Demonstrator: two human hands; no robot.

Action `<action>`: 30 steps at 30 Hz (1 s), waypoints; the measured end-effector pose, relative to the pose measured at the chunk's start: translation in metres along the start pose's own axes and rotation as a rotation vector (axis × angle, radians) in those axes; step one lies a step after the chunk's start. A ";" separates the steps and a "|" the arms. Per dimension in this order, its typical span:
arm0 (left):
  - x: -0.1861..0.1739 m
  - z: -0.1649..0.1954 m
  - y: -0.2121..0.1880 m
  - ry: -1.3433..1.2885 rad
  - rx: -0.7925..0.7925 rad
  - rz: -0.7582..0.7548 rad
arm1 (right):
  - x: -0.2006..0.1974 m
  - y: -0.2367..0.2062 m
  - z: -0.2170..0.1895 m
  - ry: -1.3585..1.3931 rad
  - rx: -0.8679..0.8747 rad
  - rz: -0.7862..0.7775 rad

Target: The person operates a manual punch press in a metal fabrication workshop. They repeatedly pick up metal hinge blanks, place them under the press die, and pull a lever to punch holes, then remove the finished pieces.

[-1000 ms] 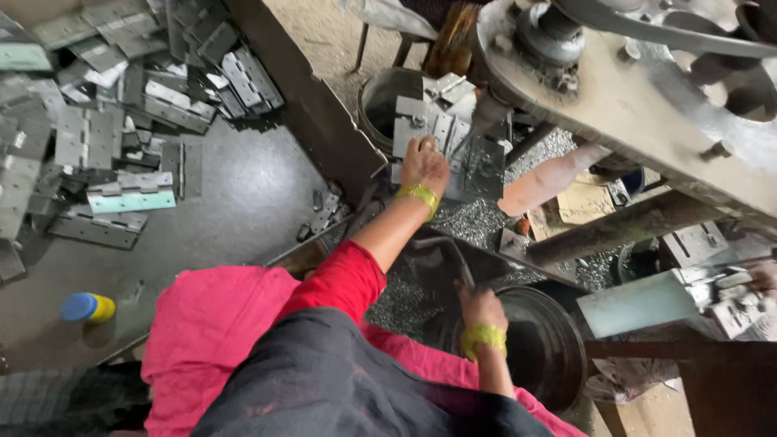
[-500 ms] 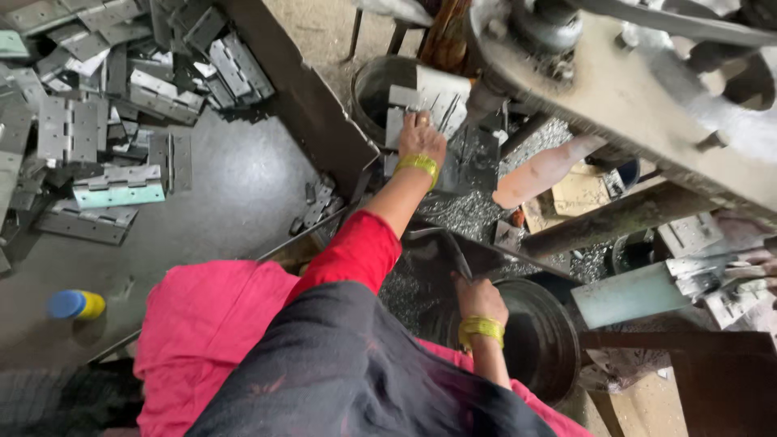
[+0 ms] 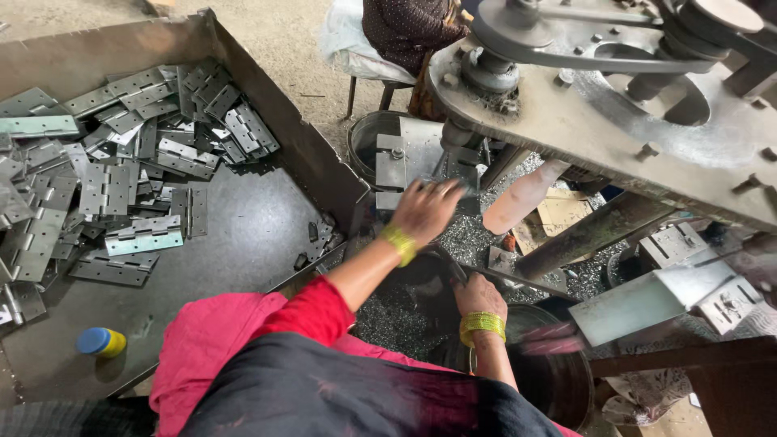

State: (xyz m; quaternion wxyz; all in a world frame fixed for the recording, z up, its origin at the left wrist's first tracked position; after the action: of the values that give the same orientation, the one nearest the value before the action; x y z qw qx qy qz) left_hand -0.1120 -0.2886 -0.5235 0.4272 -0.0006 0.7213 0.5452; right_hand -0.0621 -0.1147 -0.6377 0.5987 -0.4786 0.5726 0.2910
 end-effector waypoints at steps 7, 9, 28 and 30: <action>0.069 -0.021 0.043 0.148 -0.363 -0.662 | -0.004 0.001 -0.002 0.010 -0.016 -0.034; 0.070 -0.036 0.019 0.138 -0.388 -0.737 | -0.003 0.002 -0.002 0.041 -0.044 -0.019; 0.079 -0.052 -0.037 0.144 -0.462 -0.631 | 0.043 -0.020 0.021 0.086 0.195 -0.146; 0.065 -0.050 -0.031 0.129 -0.432 -0.645 | 0.051 -0.026 0.024 0.129 0.193 -0.123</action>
State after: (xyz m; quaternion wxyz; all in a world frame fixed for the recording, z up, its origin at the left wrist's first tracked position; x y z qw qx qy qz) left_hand -0.1693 -0.3099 -0.5862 0.5205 -0.3514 0.5782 0.5208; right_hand -0.0203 -0.1132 -0.6830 0.6205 -0.4709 0.6047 0.1659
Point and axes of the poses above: each hand's wrist, its own y-axis towards the middle knuckle, its own x-axis out of the palm, z = x × y, the point moved 9 cm from there along y, towards the middle knuckle, and after that the axes turned 14 degrees about x, right-handed, at the moved point
